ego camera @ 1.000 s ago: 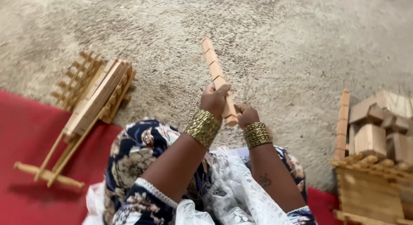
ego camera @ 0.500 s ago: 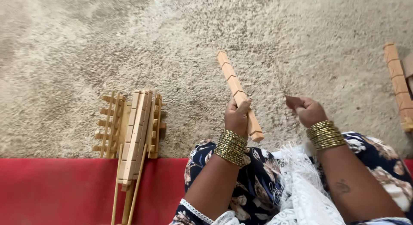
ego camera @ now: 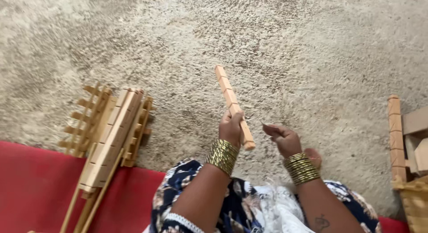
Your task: The person sits on the floor and sands a long wooden slat, rubbing sandpaper along its surface and turning the slat over to sand other sides. Finished wooden slats and other wooden toy parts are stacked nearby on the floor.
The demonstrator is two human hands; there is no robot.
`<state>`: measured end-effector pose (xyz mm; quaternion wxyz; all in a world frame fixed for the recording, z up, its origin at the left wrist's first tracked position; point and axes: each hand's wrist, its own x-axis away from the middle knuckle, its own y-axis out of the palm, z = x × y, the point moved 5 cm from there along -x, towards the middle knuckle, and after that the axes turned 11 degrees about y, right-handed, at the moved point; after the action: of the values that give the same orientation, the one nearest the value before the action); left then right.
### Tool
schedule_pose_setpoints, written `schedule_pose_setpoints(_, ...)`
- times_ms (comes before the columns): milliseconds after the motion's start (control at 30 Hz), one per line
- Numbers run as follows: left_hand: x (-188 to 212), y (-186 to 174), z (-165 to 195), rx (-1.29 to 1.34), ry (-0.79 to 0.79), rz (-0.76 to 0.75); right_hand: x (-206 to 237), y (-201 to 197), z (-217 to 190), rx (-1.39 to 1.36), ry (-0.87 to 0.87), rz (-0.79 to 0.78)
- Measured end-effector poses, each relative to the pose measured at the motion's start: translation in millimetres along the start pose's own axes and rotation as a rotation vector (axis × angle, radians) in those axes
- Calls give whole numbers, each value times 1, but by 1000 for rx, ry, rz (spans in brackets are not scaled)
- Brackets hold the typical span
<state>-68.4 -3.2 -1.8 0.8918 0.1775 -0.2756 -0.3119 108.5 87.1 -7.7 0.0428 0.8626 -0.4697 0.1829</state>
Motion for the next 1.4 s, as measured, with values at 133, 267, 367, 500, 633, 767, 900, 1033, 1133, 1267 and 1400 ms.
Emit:
schedule_pose_setpoints(133,-30,3,-12,-7,-45,-37,3,-5,0,236,0,198)
schedule_pose_setpoints(267,-29,17,-32,-54,-203,-49,16,-1,-20,694,-133,366)
schedule_pose_setpoints(367,-16,31,-32,-56,-208,-200,40,33,-41,747,-843,216)
schedule_pose_setpoints(500,-6,32,-20,-68,-191,-265,42,36,-33,659,-904,188)
schedule_pose_setpoints(633,10,39,-31,-256,-288,-397,12,16,-36,635,-919,332)
schedule_pose_setpoints(767,8,43,-30,-353,-159,-314,0,23,-41,609,-888,321)
schedule_pose_setpoints(900,-29,7,-7,-369,-200,-62,45,57,-41,579,-1066,70)
schedule_pose_setpoints(1033,-47,-9,-16,-309,-220,54,45,66,-46,562,-1047,0)
schedule_pose_setpoints(1133,-36,27,-25,-1388,442,-517,16,44,-48,564,-1039,120)
schedule_pose_setpoints(1267,1,32,-66,-396,-124,-480,-12,-5,-36,688,-689,362)
schedule_pose_setpoints(1400,0,26,-54,-509,-206,-399,-2,8,-39,608,-690,294)
